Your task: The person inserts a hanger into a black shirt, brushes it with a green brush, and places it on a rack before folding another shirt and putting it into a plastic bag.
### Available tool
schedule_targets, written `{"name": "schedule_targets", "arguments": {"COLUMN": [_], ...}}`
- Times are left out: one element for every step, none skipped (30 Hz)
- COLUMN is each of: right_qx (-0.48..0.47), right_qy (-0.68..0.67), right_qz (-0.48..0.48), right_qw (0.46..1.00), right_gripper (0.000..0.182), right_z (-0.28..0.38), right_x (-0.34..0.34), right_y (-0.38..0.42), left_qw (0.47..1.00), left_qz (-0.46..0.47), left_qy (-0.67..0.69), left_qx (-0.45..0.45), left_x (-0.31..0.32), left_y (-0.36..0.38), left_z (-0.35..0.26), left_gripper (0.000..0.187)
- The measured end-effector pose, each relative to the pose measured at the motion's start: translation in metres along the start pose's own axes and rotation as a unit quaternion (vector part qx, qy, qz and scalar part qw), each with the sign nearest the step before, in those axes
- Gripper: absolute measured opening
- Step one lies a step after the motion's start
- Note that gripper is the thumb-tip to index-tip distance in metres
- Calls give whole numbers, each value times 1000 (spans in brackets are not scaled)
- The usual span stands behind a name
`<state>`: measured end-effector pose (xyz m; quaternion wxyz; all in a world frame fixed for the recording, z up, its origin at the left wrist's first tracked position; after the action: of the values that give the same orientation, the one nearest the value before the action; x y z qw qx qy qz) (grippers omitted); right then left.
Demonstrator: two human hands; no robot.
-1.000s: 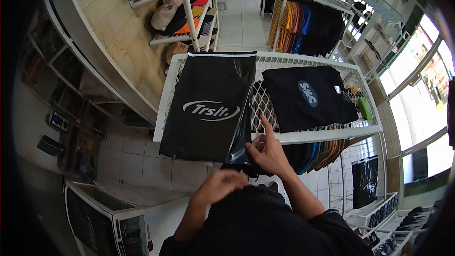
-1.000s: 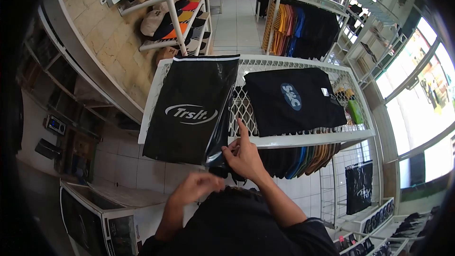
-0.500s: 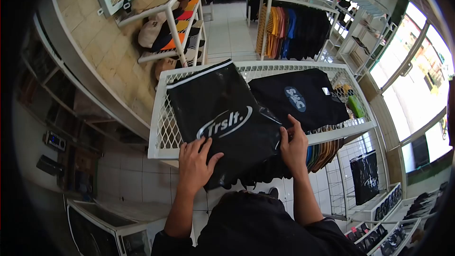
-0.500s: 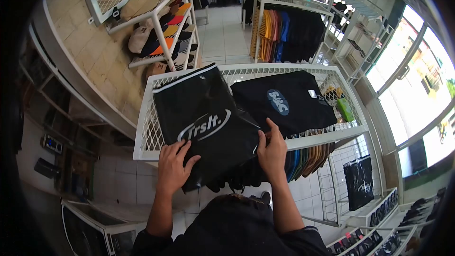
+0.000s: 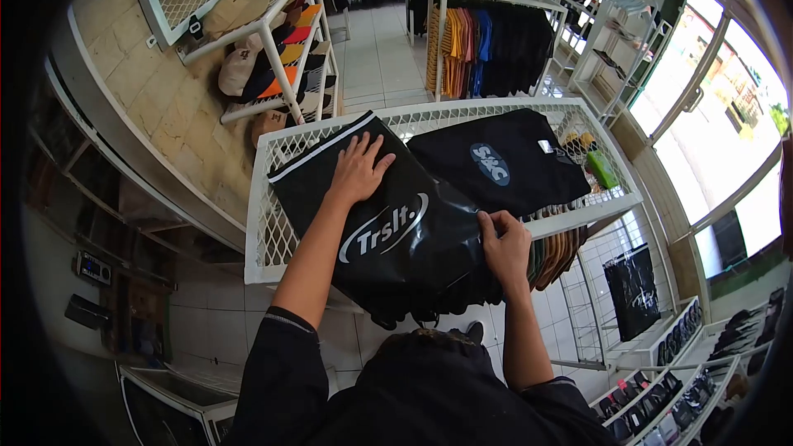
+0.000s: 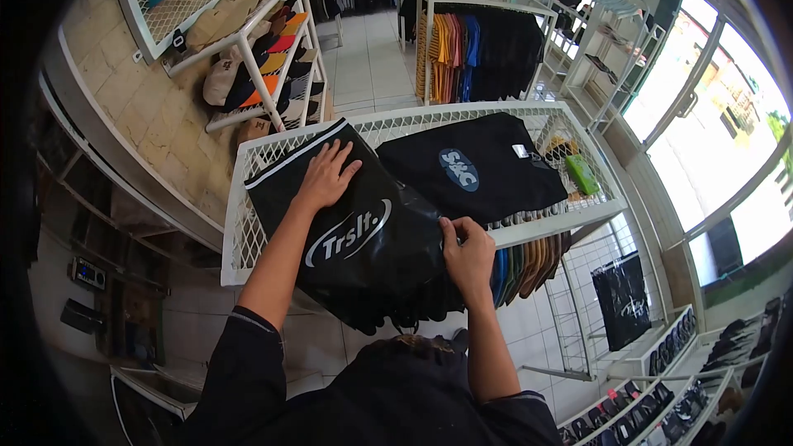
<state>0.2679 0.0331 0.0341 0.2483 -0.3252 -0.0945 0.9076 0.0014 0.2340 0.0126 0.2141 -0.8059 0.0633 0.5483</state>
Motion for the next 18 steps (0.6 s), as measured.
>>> {"name": "schedule_targets", "arguments": {"right_qx": [6,9,10,0,-8,-3,-4,-7,-20,-18,-18,-21,5,-1,-37,-73,-54,-59], "right_qy": [-6,-12,-14,-12,-8,-8,20,48,50,51,68,83,115,114,146,175,146,144], "right_qz": [-10,-21,-22,-36,-48,-48,-57,-65,-90,-85,-89,-94,-46,-42,-85,-128,-95,-87], "right_qw": [1000,1000,1000,999,999,999,998,997,994,995,994,992,992,993,985,974,983,984], "right_gripper": [30,30,30,30,30,30,30,29,28,28,29,30,28,28,29,32,37,37], "right_z": [-2,-3,-6,-8,-10,-12,-12,-12,-12,-12,-10,-10,-17,-15,-9,-3,-6,-5], "right_x": [-2,-4,-4,-6,-8,-9,-11,-13,-15,-16,-18,-20,-18,-17,-21,-25,-22,-18], "right_y": [4,4,6,7,10,12,12,11,9,8,6,4,3,2,5,8,6,3], "left_qw": [999,998,998,997,996,996,996,997,998,997,999,999,995,991,983,966,946,922], "left_qz": [12,20,21,32,45,50,44,36,36,17,-7,-33,-92,-134,-174,-240,-298,-322], "left_qy": [-20,-40,-42,-43,-43,-44,-35,-25,9,49,22,-6,-27,10,45,73,98,141], "left_qx": [-27,-53,-52,-59,-68,-67,-64,-62,-59,-56,-48,-38,-16,-23,-30,-62,-87,-161], "left_x": [8,14,13,12,13,15,15,15,10,4,-2,-18,-39,-60,-81,-98,-105,-103], "left_y": [4,4,5,5,7,9,7,6,6,8,18,27,45,68,98,131,164,198], "left_z": [4,9,7,6,6,7,7,9,11,13,16,12,6,0,-8,-18,-19,-19], "left_gripper": [69,72,72,76,79,79,79,78,76,73,72,71,65,60,55,43,37,31]}}
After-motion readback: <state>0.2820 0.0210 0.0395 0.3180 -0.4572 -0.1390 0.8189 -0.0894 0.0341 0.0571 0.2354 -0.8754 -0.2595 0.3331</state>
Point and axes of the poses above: each hand's wrist, its own y-axis away from the middle knuckle, its own x-axis out of the palm, z = x × y, the point moved 5 cm from there along -y, towards the middle knuckle, and after that the axes turned 2 degrees about -x, right-handed, at the moved point
